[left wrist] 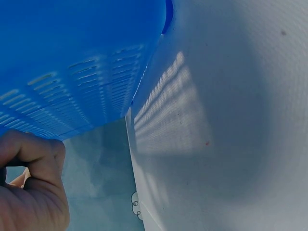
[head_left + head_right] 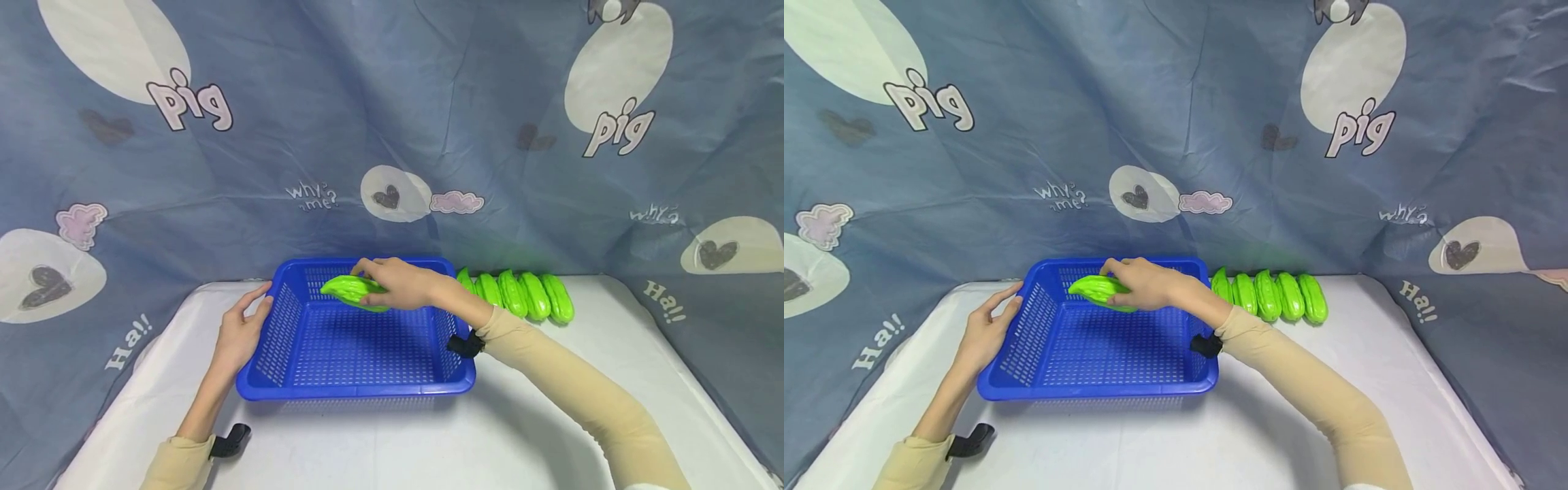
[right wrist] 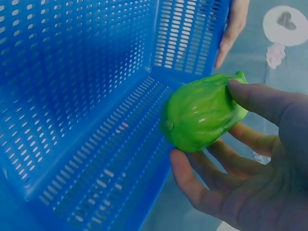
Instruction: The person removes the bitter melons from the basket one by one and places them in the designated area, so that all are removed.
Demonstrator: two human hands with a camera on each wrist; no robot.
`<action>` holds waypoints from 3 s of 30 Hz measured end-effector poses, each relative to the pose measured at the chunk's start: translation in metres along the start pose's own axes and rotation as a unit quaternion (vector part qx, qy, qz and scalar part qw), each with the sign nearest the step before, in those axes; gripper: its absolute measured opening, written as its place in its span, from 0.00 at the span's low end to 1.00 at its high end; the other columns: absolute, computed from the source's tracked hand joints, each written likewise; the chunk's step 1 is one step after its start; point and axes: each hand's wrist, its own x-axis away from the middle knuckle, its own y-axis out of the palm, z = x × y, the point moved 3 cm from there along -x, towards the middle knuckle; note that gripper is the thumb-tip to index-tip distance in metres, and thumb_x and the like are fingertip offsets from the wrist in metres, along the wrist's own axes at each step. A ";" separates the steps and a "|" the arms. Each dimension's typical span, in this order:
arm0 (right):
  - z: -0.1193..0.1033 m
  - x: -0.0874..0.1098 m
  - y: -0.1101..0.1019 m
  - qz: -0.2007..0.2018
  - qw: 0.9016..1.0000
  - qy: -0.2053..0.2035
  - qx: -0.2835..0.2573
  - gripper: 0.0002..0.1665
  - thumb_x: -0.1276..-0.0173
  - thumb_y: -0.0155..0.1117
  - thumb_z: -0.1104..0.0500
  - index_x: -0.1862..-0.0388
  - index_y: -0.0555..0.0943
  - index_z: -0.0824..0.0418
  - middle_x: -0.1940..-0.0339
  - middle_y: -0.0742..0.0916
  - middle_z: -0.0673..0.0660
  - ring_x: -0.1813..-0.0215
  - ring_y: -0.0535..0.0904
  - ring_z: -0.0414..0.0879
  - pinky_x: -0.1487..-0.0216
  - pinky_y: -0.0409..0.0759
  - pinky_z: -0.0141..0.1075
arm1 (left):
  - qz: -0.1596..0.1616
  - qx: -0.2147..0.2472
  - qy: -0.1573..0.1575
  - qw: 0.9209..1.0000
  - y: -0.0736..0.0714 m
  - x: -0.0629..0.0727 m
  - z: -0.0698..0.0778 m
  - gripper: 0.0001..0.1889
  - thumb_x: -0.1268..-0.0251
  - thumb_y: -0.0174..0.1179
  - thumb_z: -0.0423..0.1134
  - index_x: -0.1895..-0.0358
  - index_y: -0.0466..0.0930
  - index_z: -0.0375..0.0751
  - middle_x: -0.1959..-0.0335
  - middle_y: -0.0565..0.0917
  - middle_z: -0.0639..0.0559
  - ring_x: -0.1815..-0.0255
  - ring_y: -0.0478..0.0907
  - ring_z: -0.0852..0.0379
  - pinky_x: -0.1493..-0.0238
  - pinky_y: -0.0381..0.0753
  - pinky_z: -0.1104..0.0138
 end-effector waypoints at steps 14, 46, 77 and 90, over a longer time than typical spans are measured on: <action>0.034 0.040 -0.011 0.049 0.998 0.003 -0.032 0.32 0.17 0.64 0.48 0.23 0.70 0.61 0.33 0.87 0.64 0.38 0.86 0.55 0.35 0.83 0.50 | 0.004 0.001 0.010 1.000 -0.002 0.004 0.005 0.31 0.13 0.51 0.58 0.17 0.69 0.50 0.78 0.88 0.62 0.78 0.83 0.67 0.74 0.81 0.68; 0.120 0.130 -0.008 0.095 0.915 0.130 -0.371 0.35 0.15 0.60 0.48 0.17 0.64 0.57 0.26 0.78 0.64 0.32 0.81 0.52 0.36 0.86 0.49 | 0.007 -0.006 0.010 1.000 0.000 0.003 0.004 0.30 0.13 0.51 0.58 0.18 0.69 0.50 0.75 0.90 0.58 0.77 0.84 0.67 0.73 0.81 0.68; 0.186 0.221 -0.001 0.079 0.859 0.204 -0.463 0.42 0.09 0.48 0.48 0.12 0.45 0.68 0.21 0.70 0.66 0.36 0.84 0.39 0.29 0.83 0.50 | 0.010 0.003 0.015 1.000 0.001 0.004 0.002 0.30 0.13 0.52 0.57 0.18 0.70 0.49 0.66 0.94 0.47 0.75 0.86 0.68 0.71 0.83 0.68; 0.220 0.262 0.001 0.121 0.852 0.227 -0.456 0.49 0.08 0.45 0.47 0.11 0.31 0.68 0.10 0.39 0.75 0.15 0.53 0.81 0.30 0.84 0.45 | 0.009 -0.002 0.013 1.000 0.000 0.002 0.002 0.30 0.14 0.52 0.58 0.18 0.70 0.50 0.67 0.94 0.49 0.75 0.85 0.69 0.70 0.82 0.69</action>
